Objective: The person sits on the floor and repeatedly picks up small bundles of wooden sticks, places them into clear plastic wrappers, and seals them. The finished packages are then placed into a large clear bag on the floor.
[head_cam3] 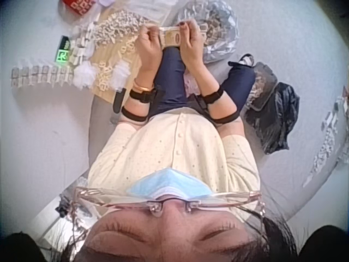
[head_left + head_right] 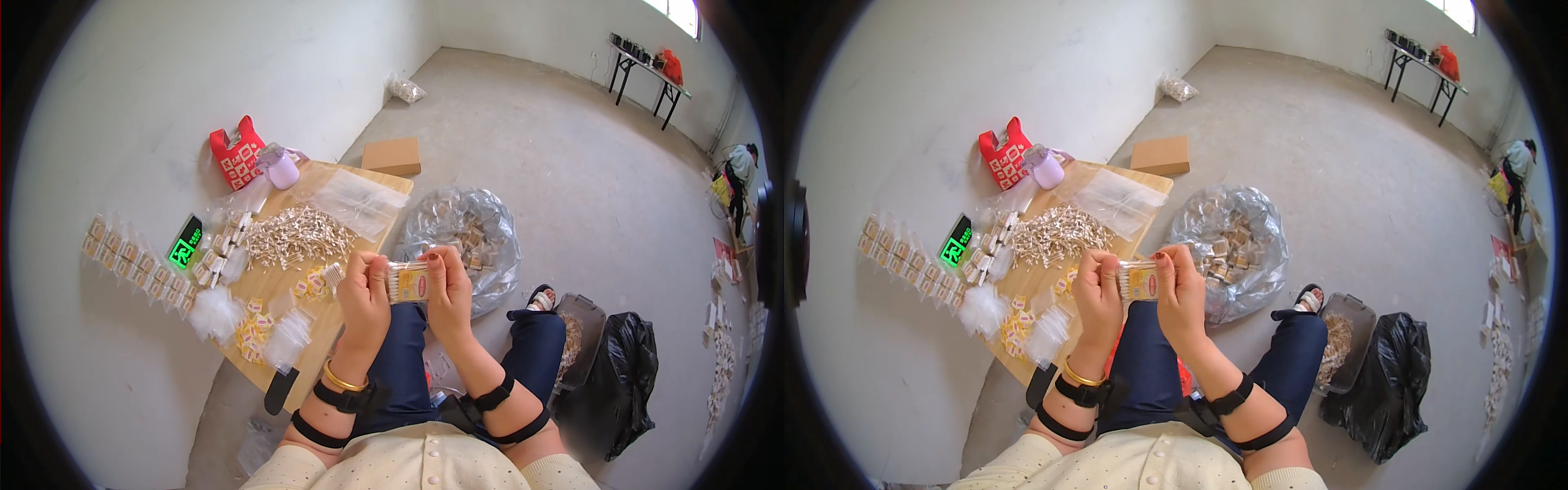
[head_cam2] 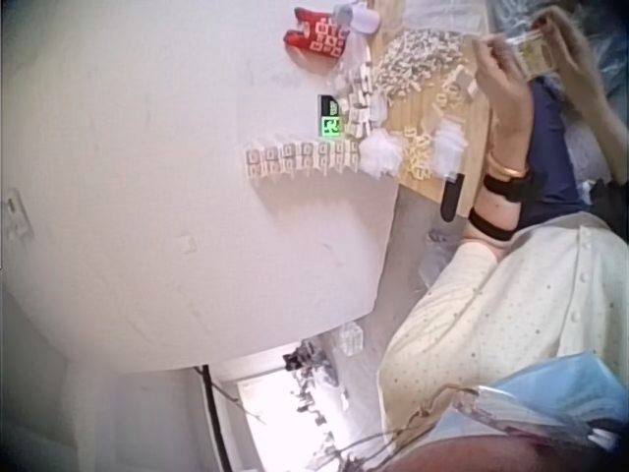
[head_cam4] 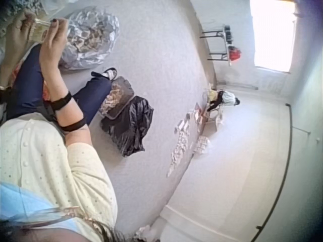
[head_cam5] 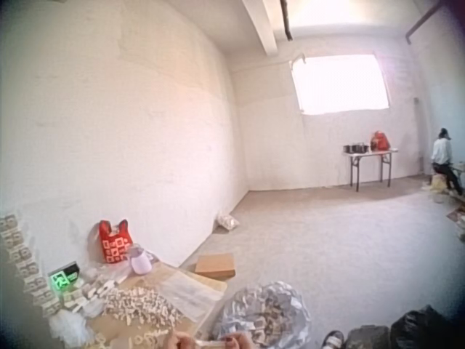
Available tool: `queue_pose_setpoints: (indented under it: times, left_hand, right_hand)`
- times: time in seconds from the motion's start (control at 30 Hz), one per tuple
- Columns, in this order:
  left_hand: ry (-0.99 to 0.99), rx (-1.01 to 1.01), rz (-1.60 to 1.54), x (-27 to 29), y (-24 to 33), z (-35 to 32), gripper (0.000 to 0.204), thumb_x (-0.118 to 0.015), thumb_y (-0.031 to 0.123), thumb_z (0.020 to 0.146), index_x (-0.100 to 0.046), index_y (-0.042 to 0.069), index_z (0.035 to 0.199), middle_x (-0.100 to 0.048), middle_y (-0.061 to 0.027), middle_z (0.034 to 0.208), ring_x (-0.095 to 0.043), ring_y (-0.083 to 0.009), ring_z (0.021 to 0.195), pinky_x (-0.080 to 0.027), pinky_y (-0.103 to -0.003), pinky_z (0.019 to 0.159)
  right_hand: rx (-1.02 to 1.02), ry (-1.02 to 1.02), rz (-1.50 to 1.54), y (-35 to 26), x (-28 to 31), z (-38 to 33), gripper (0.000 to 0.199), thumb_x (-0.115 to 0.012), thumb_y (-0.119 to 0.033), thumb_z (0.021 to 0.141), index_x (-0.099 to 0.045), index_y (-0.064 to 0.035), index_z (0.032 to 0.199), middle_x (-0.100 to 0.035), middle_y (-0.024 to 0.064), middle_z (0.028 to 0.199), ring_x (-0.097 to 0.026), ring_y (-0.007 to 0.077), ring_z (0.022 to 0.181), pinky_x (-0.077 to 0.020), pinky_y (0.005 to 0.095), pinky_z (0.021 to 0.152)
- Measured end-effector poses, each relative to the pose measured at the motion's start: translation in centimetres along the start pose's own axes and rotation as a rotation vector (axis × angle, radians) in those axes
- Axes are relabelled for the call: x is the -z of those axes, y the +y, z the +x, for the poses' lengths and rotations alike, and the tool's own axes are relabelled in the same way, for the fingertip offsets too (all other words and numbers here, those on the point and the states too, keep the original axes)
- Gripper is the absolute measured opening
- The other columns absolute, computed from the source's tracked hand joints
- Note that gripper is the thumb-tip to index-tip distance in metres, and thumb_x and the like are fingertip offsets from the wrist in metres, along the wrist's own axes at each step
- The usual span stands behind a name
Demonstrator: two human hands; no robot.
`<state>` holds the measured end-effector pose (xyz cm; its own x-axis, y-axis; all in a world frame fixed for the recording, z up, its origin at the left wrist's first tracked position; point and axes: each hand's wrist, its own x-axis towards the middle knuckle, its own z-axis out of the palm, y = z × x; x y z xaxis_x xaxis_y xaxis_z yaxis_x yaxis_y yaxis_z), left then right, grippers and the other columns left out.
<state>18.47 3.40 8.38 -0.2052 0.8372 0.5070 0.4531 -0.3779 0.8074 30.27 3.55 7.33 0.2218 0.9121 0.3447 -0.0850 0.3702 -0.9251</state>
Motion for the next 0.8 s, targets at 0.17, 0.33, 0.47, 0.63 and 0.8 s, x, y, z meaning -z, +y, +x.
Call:
queue_pose_setpoints:
  times: [0.17, 0.33, 0.47, 0.63, 0.8]
  left_hand:
    - [0.046, -0.017, -0.026, -0.5, 0.2, 0.1, 0.025, -0.053, 0.019, 0.098, -0.049, 0.004, 0.078, -0.044, -0.0021, 0.054, -0.037, -0.0074, 0.049, -0.031, -0.027, 0.044]
    - [0.0, 0.01, -0.003, 0.1, 0.0, -0.2, 0.027, -0.053, 0.02, 0.098, -0.047, 0.005, 0.077, -0.041, 0.0002, 0.054, -0.033, -0.0043, 0.047, -0.028, -0.024, 0.043]
    - [0.038, 0.126, -0.356, -0.1, -0.7, -0.2, 0.03, -0.049, 0.026, 0.1, -0.043, 0.009, 0.076, -0.036, 0.007, 0.054, -0.032, -0.0002, 0.045, -0.022, -0.019, 0.04]
    - [0.045, 0.294, -0.631, -0.3, 0.1, -0.9, 0.029, -0.054, 0.024, 0.098, -0.044, 0.007, 0.077, -0.034, 0.0071, 0.06, -0.027, -0.0001, 0.052, -0.023, -0.019, 0.044]
    - [0.014, 0.036, -0.291, -0.4, -0.4, -0.2, 0.031, -0.061, 0.023, 0.094, -0.044, 0.007, 0.075, -0.036, 0.0061, 0.06, -0.029, -0.0002, 0.054, -0.023, -0.019, 0.045]
  right_hand:
    - [-0.055, -0.022, 0.035, 0.4, -0.3, -0.4, 0.025, -0.047, -0.024, 0.101, -0.054, -0.0026, 0.09, -0.046, -0.0016, 0.059, -0.041, 0.0045, 0.055, -0.0333, 0.0221, 0.05]
    - [-0.141, -0.044, 0.068, 0.5, 0.3, -0.1, 0.034, -0.042, -0.03, 0.102, -0.056, -0.0041, 0.087, -0.049, -0.0034, 0.069, -0.04, 0.0022, 0.06, -0.0337, 0.0199, 0.053]
    - [-0.115, -0.002, 0.099, 1.8, 0.2, 0.0, 0.036, -0.04, -0.032, 0.103, -0.057, -0.0038, 0.087, -0.051, -0.0026, 0.072, -0.044, 0.0026, 0.064, -0.0372, 0.0196, 0.058]
    - [-0.127, 0.016, 0.086, 1.6, -0.1, -0.1, 0.037, -0.039, -0.032, 0.103, -0.057, -0.0036, 0.088, -0.053, -0.0016, 0.074, -0.046, 0.0034, 0.068, -0.0396, 0.0194, 0.061]
    - [-0.079, -0.001, 0.012, 0.7, -0.5, -0.6, 0.034, -0.042, -0.029, 0.102, -0.056, -0.0026, 0.087, -0.051, 0.0, 0.065, -0.046, 0.0047, 0.06, -0.0375, 0.0224, 0.054]
